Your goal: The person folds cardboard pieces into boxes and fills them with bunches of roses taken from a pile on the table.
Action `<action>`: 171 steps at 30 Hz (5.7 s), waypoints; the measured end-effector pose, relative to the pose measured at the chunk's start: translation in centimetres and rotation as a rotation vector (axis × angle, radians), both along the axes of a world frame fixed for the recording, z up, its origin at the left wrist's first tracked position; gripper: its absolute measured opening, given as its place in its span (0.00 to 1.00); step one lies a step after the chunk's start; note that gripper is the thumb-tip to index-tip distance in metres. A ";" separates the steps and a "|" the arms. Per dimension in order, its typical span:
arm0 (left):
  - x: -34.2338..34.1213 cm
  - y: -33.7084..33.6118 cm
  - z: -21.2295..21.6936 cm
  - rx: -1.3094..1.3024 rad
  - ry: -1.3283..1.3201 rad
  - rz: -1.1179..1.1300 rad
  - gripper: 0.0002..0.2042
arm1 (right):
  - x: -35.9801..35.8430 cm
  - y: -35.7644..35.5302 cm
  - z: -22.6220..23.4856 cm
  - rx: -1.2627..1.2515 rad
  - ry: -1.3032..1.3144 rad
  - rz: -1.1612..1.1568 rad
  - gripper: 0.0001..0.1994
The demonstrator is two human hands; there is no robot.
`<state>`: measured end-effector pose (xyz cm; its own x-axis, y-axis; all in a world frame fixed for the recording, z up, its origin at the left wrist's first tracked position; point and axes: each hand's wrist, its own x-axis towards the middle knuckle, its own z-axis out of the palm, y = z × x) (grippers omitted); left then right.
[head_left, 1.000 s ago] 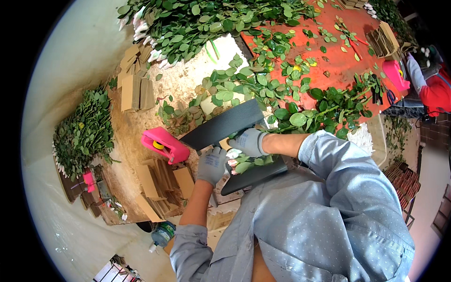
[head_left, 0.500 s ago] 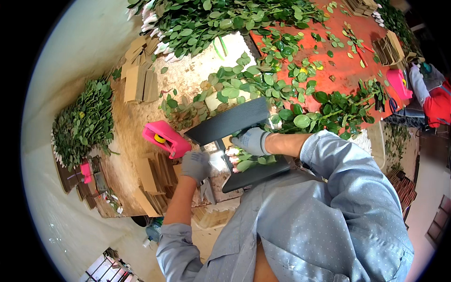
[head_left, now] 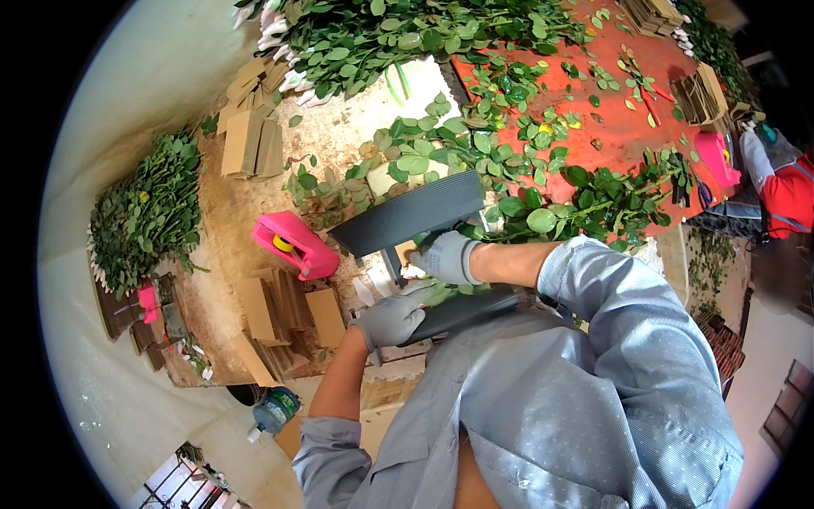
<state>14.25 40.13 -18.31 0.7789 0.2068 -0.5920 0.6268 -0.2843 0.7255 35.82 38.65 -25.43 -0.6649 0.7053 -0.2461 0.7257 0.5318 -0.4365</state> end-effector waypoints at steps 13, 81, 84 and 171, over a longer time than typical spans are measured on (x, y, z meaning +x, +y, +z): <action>1.0 -0.2 0.2 0.330 0.080 -0.106 0.23 | 1.1 -0.4 0.5 -0.035 0.063 -0.029 0.22; 0.5 0.1 -0.8 0.066 0.158 -0.034 0.30 | 19.2 36.6 21.2 0.986 -0.375 -0.555 0.19; -0.1 -0.1 -0.8 0.070 0.177 -0.034 0.31 | 16.6 35.4 15.4 0.725 -0.673 -0.461 0.16; 0.5 -1.0 0.8 0.227 0.117 0.047 0.22 | 0.4 1.2 1.3 0.271 -0.139 -0.015 0.17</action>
<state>14.72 39.12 -17.54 0.6945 0.3791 -0.6115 0.7189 -0.4005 0.5682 36.26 39.83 -24.13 -0.6270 0.7671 -0.1358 0.7772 0.6041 -0.1761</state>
